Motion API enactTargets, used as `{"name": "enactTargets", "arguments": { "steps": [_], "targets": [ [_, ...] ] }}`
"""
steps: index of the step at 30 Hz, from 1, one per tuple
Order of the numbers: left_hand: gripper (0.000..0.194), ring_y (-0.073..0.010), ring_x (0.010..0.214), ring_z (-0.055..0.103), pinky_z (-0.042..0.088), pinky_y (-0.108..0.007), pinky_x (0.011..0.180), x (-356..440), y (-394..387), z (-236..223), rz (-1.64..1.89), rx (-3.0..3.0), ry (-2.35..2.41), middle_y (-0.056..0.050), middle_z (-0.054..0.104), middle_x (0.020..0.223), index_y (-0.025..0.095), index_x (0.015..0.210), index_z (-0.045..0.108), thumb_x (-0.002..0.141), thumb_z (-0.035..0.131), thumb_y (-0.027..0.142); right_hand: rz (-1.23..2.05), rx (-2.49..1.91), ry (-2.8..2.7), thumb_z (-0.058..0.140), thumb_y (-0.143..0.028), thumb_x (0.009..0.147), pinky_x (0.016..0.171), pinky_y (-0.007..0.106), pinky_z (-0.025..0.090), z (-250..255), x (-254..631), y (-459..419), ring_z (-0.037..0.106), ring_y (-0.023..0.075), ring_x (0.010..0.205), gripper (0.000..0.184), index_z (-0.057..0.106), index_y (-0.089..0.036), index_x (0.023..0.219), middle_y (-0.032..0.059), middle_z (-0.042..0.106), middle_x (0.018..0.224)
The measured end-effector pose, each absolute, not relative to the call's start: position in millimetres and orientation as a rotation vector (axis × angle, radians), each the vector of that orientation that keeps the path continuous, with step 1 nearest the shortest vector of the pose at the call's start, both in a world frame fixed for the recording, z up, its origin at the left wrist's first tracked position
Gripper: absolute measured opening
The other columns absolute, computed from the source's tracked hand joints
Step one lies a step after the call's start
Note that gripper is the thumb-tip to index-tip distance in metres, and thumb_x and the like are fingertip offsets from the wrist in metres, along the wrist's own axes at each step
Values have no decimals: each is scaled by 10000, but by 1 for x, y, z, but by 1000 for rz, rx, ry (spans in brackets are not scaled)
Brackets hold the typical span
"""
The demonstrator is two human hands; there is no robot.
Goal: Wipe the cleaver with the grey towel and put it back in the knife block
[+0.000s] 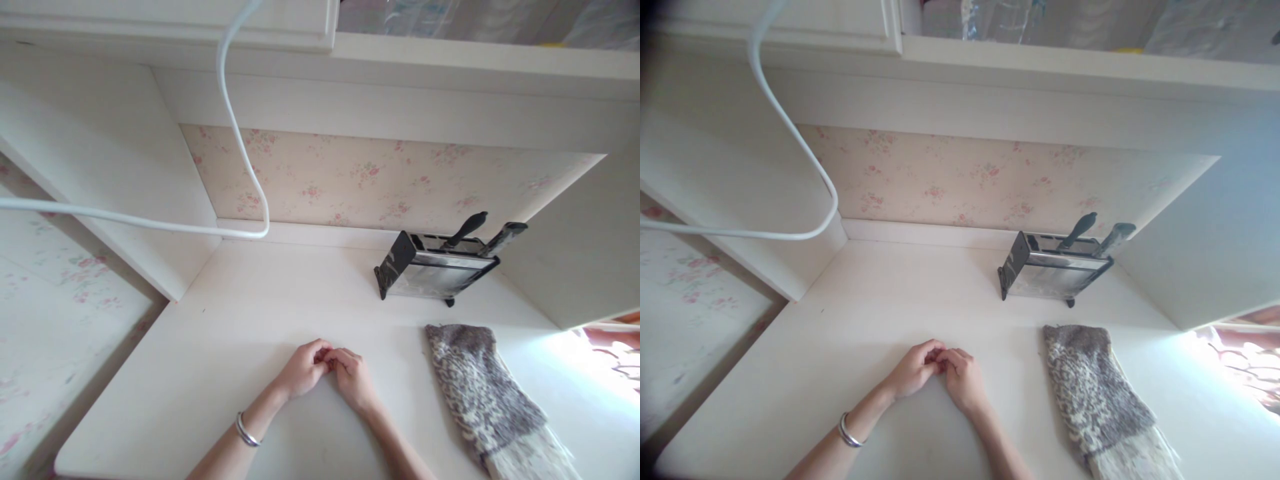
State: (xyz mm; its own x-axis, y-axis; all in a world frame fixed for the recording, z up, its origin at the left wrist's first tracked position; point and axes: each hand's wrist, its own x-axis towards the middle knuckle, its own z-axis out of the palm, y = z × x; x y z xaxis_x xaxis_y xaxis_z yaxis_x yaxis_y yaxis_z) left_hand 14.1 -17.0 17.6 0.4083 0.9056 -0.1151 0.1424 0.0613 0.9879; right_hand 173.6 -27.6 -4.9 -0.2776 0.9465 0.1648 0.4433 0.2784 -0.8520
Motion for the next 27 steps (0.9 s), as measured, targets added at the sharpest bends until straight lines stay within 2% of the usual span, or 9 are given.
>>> {"name": "enactTargets", "arguments": {
  "steps": [27],
  "targets": [
    [251, -162, 864, 613, 462, -260, 801, 14, -19, 16, 767, 1472, 1052, -21, 664, 889, 182, 925, 622, 724, 512, 80, 897, -1277, -1850, 386, -89, 815, 723, 272, 473, -7, 174, -28, 635, 164, 769, 335, 696, -215, 831, 38, 698, 819]
  ]
}}
